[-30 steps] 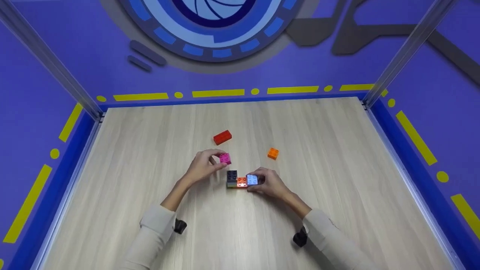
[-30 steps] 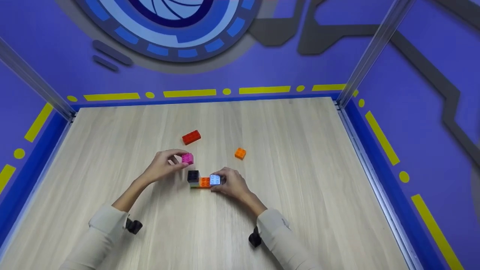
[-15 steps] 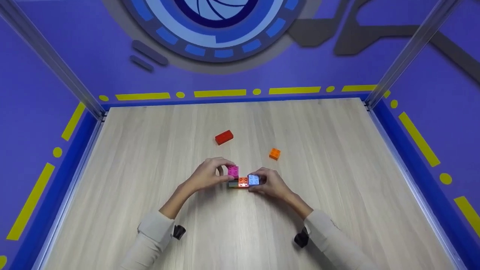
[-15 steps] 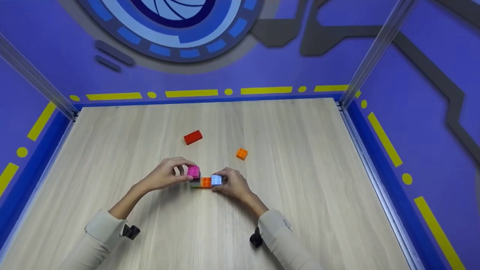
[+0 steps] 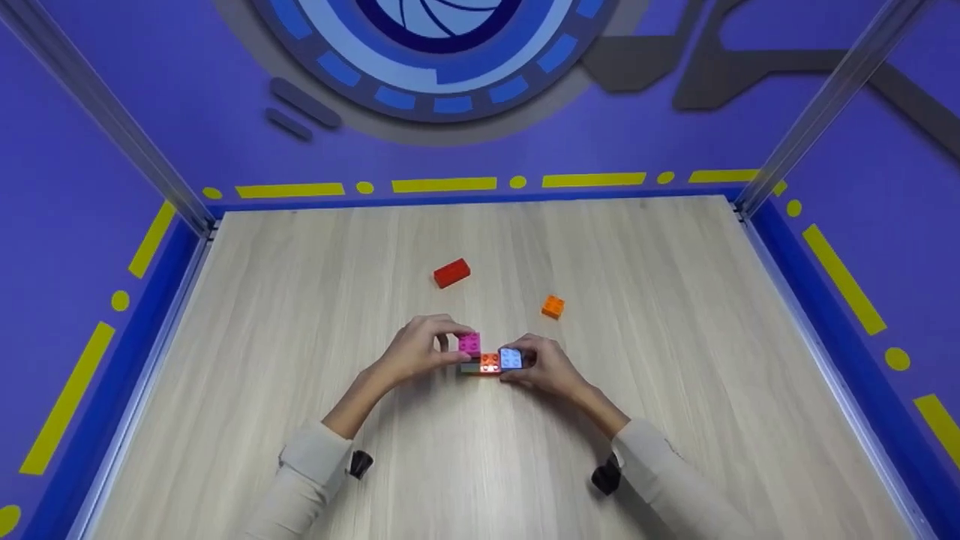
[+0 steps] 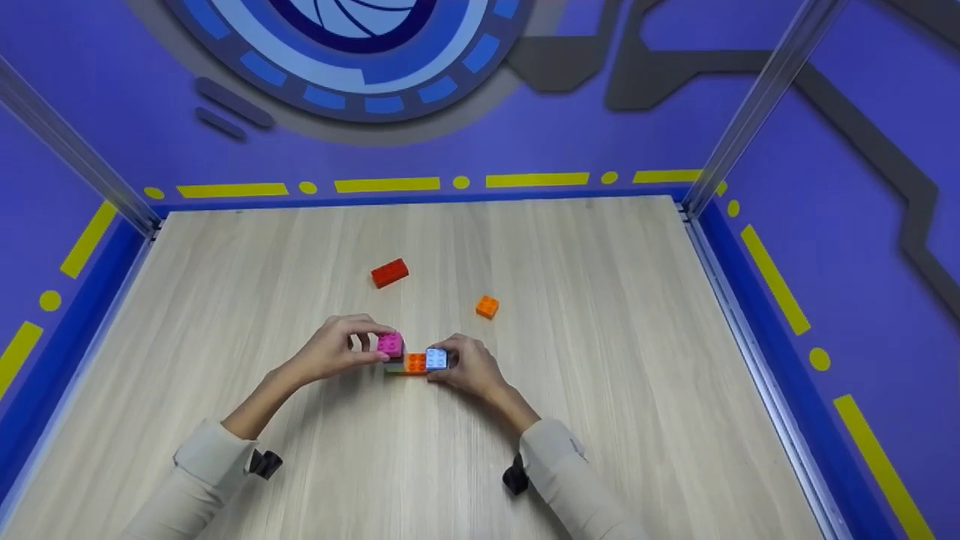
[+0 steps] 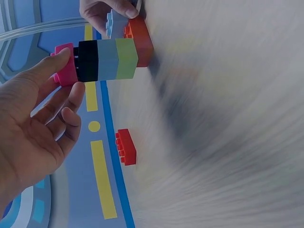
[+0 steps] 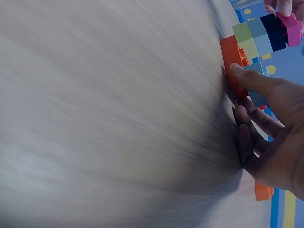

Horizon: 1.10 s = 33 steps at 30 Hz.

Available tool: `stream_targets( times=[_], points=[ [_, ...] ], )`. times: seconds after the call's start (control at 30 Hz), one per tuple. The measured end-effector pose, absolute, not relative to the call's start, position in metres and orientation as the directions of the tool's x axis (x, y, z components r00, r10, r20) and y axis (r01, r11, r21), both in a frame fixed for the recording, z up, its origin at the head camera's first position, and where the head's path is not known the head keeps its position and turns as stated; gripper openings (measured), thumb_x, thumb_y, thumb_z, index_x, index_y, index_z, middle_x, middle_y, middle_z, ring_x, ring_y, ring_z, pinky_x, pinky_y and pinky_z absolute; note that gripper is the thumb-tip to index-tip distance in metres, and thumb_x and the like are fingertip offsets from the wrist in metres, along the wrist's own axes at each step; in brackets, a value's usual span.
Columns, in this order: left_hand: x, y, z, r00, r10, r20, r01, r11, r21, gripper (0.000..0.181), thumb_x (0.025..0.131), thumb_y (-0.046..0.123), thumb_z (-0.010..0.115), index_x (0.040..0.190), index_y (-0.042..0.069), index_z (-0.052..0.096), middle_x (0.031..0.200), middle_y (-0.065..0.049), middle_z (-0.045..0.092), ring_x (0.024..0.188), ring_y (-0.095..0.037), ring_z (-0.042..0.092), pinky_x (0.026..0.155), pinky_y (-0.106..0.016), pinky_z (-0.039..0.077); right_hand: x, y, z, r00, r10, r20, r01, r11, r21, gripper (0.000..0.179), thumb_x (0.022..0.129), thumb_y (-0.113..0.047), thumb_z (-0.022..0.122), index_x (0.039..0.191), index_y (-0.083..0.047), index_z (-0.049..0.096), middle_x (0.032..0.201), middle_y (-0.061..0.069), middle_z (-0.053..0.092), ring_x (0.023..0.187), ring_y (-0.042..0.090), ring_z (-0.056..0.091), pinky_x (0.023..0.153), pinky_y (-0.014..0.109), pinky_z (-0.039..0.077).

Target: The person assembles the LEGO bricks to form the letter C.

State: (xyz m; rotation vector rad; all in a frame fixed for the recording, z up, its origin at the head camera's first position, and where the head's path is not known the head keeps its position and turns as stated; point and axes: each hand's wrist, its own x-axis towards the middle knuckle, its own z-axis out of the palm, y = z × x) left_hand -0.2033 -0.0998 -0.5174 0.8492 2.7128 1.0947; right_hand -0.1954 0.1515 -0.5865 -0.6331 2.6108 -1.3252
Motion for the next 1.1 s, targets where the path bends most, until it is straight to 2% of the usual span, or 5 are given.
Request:
stream_targets(
  times=[0.33,0.5,0.63,0.9,1.1],
  points=[
    [-0.205,-0.096,-0.518,-0.851,0.518,0.092,0.446,0.617,0.649,0.034,0.072,0.037,0.070,0.105,0.029,0.064,0.086,0.013,0.059,0.075,-0.013,0.054,0.058,-0.021,0.038,-0.195,0.155,-0.586,-0.907,-0.416,0.063,-0.294,0.521,-0.801,0.040,0.064,-0.022,0.078,0.102,-0.015,0.066,0.093,-0.005,0.061,0.087,0.009,0.054,0.077,0.026,0.044],
    [-0.205,-0.095,-0.516,-0.848,0.525,0.070,0.447,0.640,0.625,0.034,0.072,0.036,0.071,0.105,0.028,0.065,0.084,0.008,0.060,0.073,-0.015,0.055,0.056,-0.021,0.038,-0.193,0.153,-0.588,-0.907,-0.417,0.057,-0.291,0.525,-0.800,0.039,0.065,-0.022,0.078,0.101,-0.017,0.066,0.093,-0.007,0.061,0.086,0.008,0.054,0.077,0.025,0.044],
    [-0.204,-0.092,-0.513,-0.850,0.524,0.052,0.451,0.674,0.585,0.034,0.070,0.035,0.072,0.103,0.029,0.066,0.081,0.004,0.060,0.067,-0.012,0.048,0.053,-0.021,0.034,-0.192,0.152,-0.588,-0.910,-0.410,0.054,-0.285,0.526,-0.801,0.039,0.065,-0.023,0.078,0.101,-0.017,0.066,0.092,-0.008,0.060,0.085,0.007,0.054,0.075,0.024,0.044],
    [-0.202,-0.085,-0.507,-0.868,0.497,0.025,0.443,0.749,0.492,0.034,0.066,0.034,0.076,0.099,0.029,0.068,0.071,0.013,0.046,0.060,-0.005,0.039,0.049,-0.022,0.029,-0.191,0.152,-0.586,-0.913,-0.407,0.028,-0.271,0.554,-0.787,0.039,0.065,-0.023,0.077,0.102,-0.018,0.065,0.093,-0.009,0.059,0.086,0.007,0.053,0.078,0.027,0.044],
    [-0.202,-0.086,-0.512,-0.880,0.473,0.048,0.430,0.748,0.506,0.037,0.065,0.031,0.077,0.100,0.026,0.068,0.077,0.006,0.055,0.063,-0.007,0.041,0.051,-0.021,0.031,-0.195,0.150,-0.586,-0.908,-0.418,0.034,-0.289,0.563,-0.774,0.040,0.065,-0.023,0.077,0.103,-0.017,0.065,0.094,-0.006,0.060,0.085,0.009,0.053,0.076,0.026,0.043]
  ],
)
